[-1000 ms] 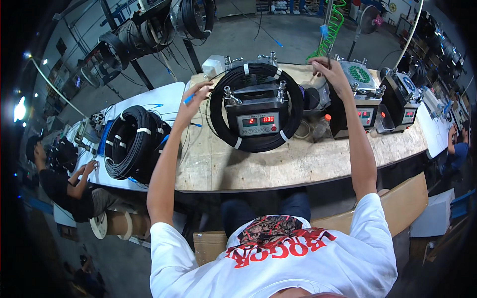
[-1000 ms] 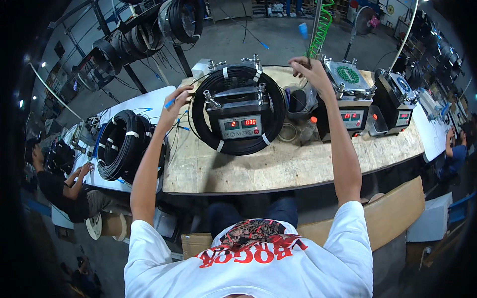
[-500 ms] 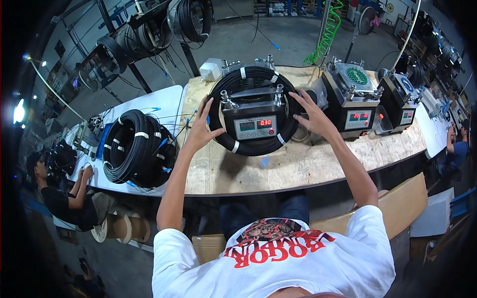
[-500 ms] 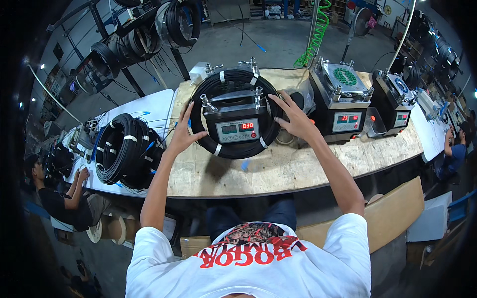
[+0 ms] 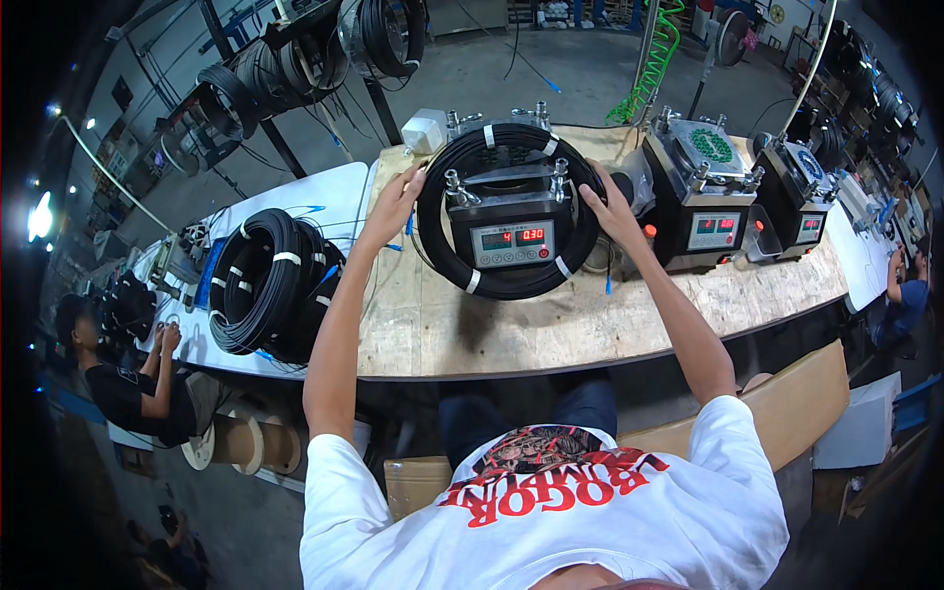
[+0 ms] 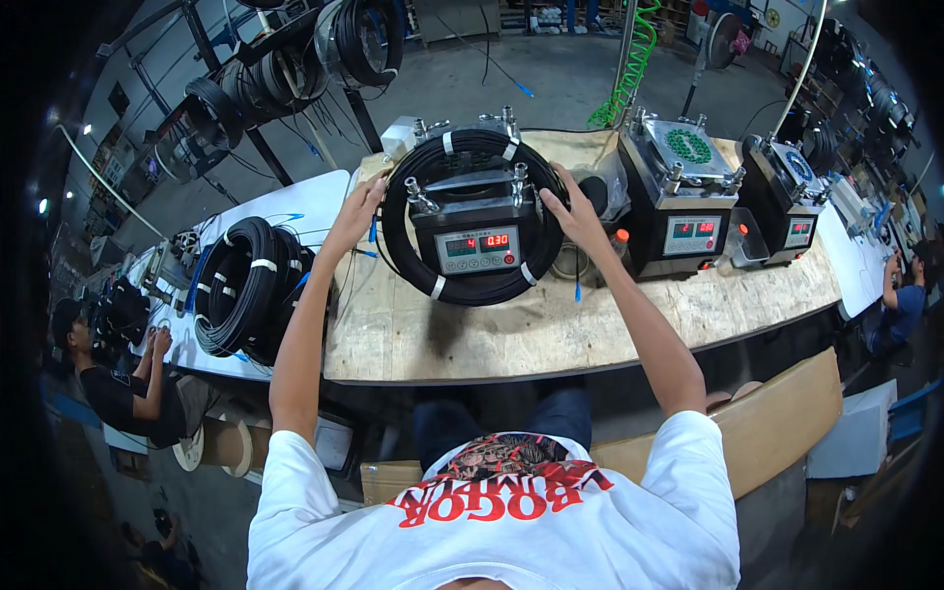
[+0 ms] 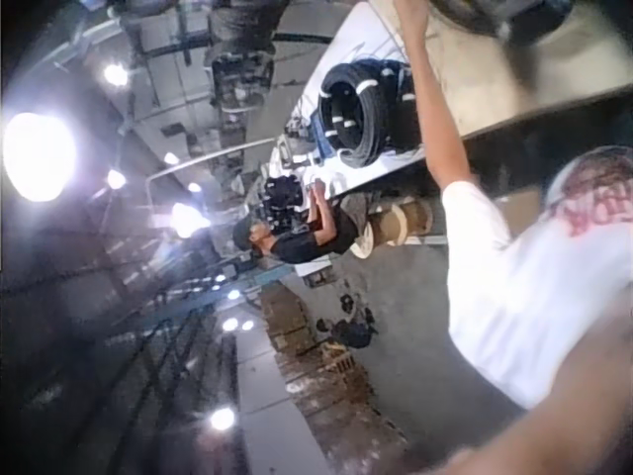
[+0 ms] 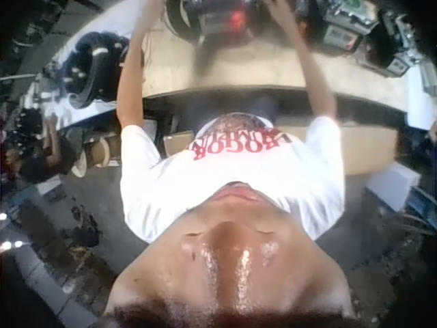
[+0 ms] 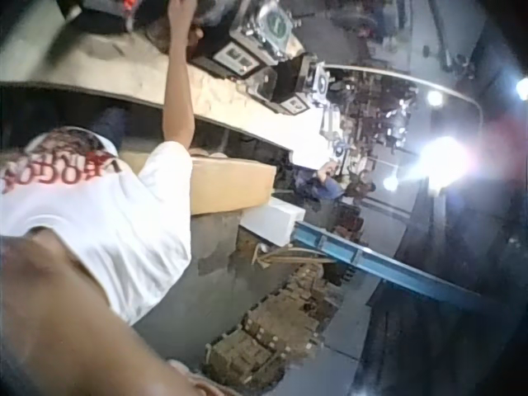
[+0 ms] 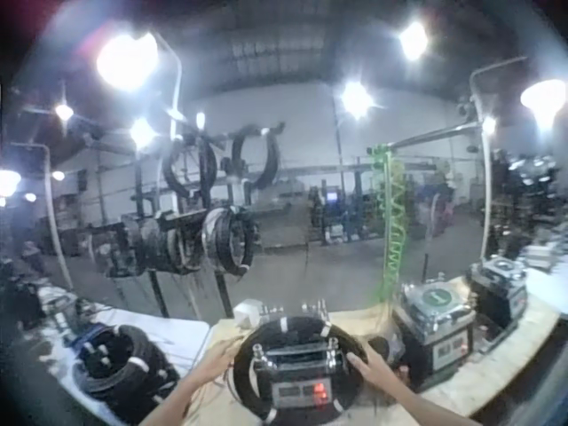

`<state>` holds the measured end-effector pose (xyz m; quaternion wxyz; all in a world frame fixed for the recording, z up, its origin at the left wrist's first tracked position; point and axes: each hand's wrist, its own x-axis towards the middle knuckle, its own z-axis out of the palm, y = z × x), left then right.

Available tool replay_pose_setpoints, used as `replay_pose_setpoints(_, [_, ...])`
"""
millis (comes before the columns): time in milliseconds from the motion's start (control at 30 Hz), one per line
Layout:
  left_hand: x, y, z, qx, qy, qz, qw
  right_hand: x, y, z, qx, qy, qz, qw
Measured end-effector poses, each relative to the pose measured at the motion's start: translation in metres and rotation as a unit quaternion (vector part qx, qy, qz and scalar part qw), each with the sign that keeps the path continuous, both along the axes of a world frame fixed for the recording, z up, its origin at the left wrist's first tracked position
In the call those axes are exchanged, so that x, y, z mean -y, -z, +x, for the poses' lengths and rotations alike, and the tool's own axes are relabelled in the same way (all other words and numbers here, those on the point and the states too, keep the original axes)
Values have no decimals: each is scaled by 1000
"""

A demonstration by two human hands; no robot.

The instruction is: The person removes a polishing plate from a machine, sprays the machine with a nozzle, and wipes it with a cloth. They then install a different plate, secure it with knobs, and connect fiber optic cables to it.

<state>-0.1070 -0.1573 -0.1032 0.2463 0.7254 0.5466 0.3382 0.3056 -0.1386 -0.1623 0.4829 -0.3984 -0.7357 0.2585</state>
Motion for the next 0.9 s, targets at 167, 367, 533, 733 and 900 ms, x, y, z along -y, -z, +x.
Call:
replay_pose_setpoints(167, [2,18,32,16,39,114,993,8,0,-19,-36,52,5,998])
replay_pose_setpoints(367, [6,9,30,50,47,146,987,11,-20,-23,-11,103,34,994])
replay_pose_setpoints(533, [46,-25,40,-1,6,195,981,40,-63,-16,-8,89,63,994])
replay_pose_setpoints(733, [131,11,43,-71,-7,150,986,111,-38,2,73,18,46,996])
replay_pose_setpoints(900, [185,61,51,-149,-31,-1,988,155,25,2,132,21,-9,991])
